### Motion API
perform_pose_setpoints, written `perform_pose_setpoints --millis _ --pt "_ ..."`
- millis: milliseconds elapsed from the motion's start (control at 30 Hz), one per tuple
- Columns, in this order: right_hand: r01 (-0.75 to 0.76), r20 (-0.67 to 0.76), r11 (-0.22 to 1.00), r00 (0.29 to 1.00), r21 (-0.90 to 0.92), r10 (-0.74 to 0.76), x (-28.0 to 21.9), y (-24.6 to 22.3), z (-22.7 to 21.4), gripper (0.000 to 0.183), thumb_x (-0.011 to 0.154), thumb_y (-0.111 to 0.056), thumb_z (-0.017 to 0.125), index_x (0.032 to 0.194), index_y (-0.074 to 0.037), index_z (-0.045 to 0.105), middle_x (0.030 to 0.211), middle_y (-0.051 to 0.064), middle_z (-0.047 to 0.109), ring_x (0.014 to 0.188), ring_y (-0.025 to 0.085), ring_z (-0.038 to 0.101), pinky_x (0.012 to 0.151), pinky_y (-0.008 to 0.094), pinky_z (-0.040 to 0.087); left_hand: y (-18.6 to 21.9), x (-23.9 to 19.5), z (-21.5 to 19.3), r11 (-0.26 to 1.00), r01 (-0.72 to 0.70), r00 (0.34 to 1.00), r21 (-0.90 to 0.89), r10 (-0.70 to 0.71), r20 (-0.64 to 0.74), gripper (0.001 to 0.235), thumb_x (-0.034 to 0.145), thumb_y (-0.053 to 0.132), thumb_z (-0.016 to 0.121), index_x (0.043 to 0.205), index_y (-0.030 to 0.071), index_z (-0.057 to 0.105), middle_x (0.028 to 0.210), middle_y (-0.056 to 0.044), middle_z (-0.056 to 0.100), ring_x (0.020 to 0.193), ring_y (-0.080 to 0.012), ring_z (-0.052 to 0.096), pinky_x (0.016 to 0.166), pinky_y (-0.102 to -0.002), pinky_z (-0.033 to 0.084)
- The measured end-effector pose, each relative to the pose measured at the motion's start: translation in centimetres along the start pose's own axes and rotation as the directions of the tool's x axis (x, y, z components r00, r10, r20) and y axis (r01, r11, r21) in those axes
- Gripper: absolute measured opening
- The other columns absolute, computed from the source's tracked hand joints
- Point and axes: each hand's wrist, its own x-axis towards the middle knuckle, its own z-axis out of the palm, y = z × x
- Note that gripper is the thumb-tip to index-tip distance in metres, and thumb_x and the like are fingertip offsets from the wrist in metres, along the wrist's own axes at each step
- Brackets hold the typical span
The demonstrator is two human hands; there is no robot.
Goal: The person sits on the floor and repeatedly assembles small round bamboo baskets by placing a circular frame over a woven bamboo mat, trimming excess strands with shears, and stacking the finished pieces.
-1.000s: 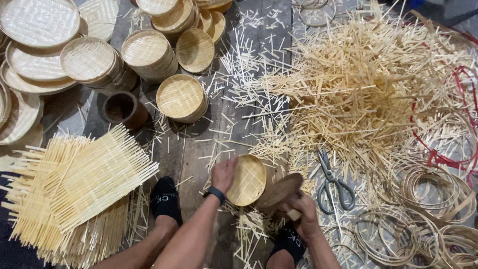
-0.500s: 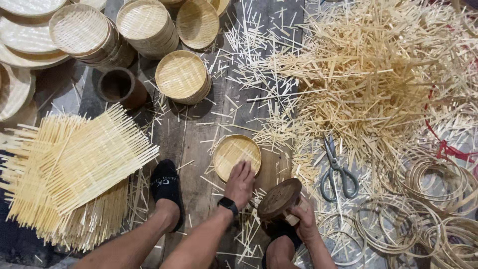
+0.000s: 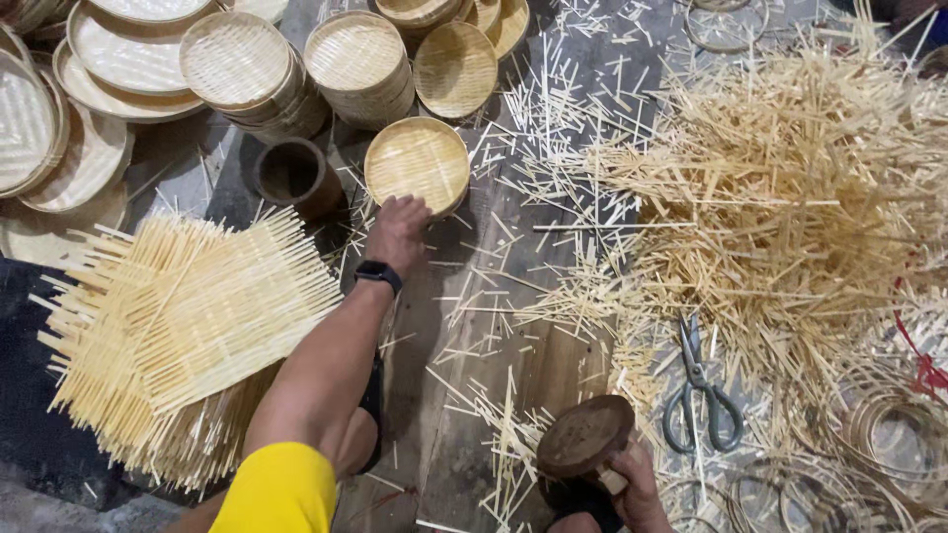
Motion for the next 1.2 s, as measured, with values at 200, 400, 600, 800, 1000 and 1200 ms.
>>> perform_pose_setpoints --millis 200,400,600,800,1000,1200 --pt "-0.001 -0.020 0.999 1.000 0.046 0.002 -0.3 -1.2 1.5 0.078 0.072 -0.019 0.064 0.143 0.004 0.043 0.124 0.023 0.066 0.110 0.034 0.068 0.094 0.047 0.056 -1.1 1.8 0.7 0.996 0.093 0.992 -0.003 -0.093 0.081 0.047 0.074 -0.003 0.069 0.120 0.003 0.071 0.134 -0.014 0.067 0.132 -0.0319 0.056 0.119 -0.046 0.034" --pt "-0.077 -0.044 0.996 0.996 0.048 0.079 0.3 -0.8 0.2 0.079 0.073 -0.019 0.063 0.143 0.011 0.041 0.122 0.031 0.065 0.106 0.038 0.069 0.092 0.050 0.057 -1.2 1.5 0.9 0.994 0.078 0.996 0.075 -0.081 0.039 0.050 0.072 -0.004 0.070 0.121 0.005 0.071 0.134 -0.013 0.068 0.132 -0.0306 0.056 0.119 -0.044 0.035" --pt "-0.056 -0.028 0.996 0.998 0.063 0.058 0.9 0.1 -0.7 0.079 0.071 -0.017 0.063 0.142 0.012 0.042 0.120 0.032 0.066 0.106 0.041 0.069 0.092 0.052 0.057 -0.8 1.2 1.0 0.995 0.092 0.994 0.036 -0.094 0.058 0.051 0.071 -0.003 0.075 0.121 0.004 0.069 0.133 -0.013 0.067 0.131 -0.0306 0.057 0.118 -0.043 0.036" --pt "-0.110 -0.140 0.993 0.984 0.040 0.114 0.3 -0.9 0.7 0.079 0.071 -0.017 0.061 0.143 0.007 0.043 0.120 0.027 0.066 0.107 0.038 0.068 0.093 0.052 0.057 -0.4 2.3 0.5 0.985 0.120 0.982 0.122 -0.136 0.131 0.047 0.077 -0.003 0.073 0.122 0.005 0.067 0.132 -0.013 0.066 0.131 -0.0320 0.055 0.119 -0.048 0.035" --pt "-0.033 0.094 0.993 0.995 0.110 0.022 1.2 -2.3 3.6 0.067 0.085 -0.020 0.055 0.144 0.010 0.043 0.129 0.027 0.063 0.115 0.037 0.063 0.099 0.049 0.051 14.0 -5.2 1.3 0.850 0.505 0.850 -0.150 -0.460 0.255 0.024 0.087 0.024 0.074 0.102 0.006 0.069 0.105 -0.019 0.071 0.103 -0.0370 0.066 0.092 -0.049 0.053" --pt "-0.143 0.037 0.977 0.990 0.161 0.138 4.7 -4.4 8.7 0.063 0.103 -0.047 0.037 0.133 0.006 0.054 0.130 0.022 0.066 0.119 0.033 0.062 0.101 0.045 0.050 22.6 -14.8 4.9 -0.136 0.828 0.386 -0.544 -0.565 0.729 0.047 0.097 0.040 0.069 0.120 0.000 0.075 0.118 -0.019 0.074 0.110 -0.0295 0.071 0.097 -0.044 0.052"
